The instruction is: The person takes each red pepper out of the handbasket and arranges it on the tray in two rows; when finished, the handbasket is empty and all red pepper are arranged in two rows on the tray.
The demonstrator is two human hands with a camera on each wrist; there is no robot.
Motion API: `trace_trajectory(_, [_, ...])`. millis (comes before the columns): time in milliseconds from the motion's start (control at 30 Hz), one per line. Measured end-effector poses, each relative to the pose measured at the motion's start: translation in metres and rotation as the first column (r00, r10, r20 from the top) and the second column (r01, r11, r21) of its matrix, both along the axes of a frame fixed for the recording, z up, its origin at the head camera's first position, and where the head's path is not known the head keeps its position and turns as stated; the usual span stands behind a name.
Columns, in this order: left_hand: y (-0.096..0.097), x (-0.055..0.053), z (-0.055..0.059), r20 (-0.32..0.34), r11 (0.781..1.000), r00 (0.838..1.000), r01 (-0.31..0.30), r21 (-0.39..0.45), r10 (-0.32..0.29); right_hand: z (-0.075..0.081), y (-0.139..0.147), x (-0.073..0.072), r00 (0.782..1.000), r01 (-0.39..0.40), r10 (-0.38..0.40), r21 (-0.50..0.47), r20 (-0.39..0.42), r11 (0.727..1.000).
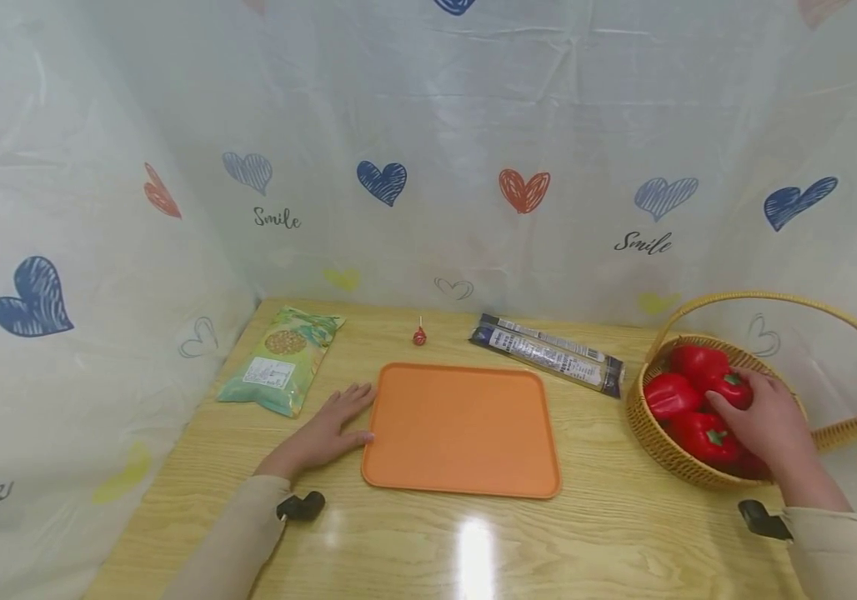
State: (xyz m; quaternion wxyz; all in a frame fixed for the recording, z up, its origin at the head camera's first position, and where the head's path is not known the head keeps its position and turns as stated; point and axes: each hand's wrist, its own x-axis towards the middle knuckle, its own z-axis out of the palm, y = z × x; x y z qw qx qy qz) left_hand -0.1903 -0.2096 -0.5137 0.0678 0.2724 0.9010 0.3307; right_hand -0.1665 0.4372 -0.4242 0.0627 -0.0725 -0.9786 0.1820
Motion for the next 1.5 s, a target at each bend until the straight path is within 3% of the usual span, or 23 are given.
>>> trace_trajectory(833, [-0.001,0.0,-0.004,-0.004,1.0,1.0,-0.002,0.009,0.002,0.01,-0.007,0.002,0.999,0.02,-0.022,-0.054,-0.035,0.998])
trace_trajectory(1200, [-0.001,0.001,-0.002,0.002,1.0,1.0,-0.008,0.003,0.008,0.021,-0.011,0.003,0.997,0.027,-0.031,-0.052,-0.077,0.998])
trace_trajectory(1500, [-0.002,0.0,-0.004,-0.004,1.0,1.0,-0.007,0.003,0.007,0.032,-0.018,0.004,0.998,0.032,-0.035,-0.065,-0.053,0.997])
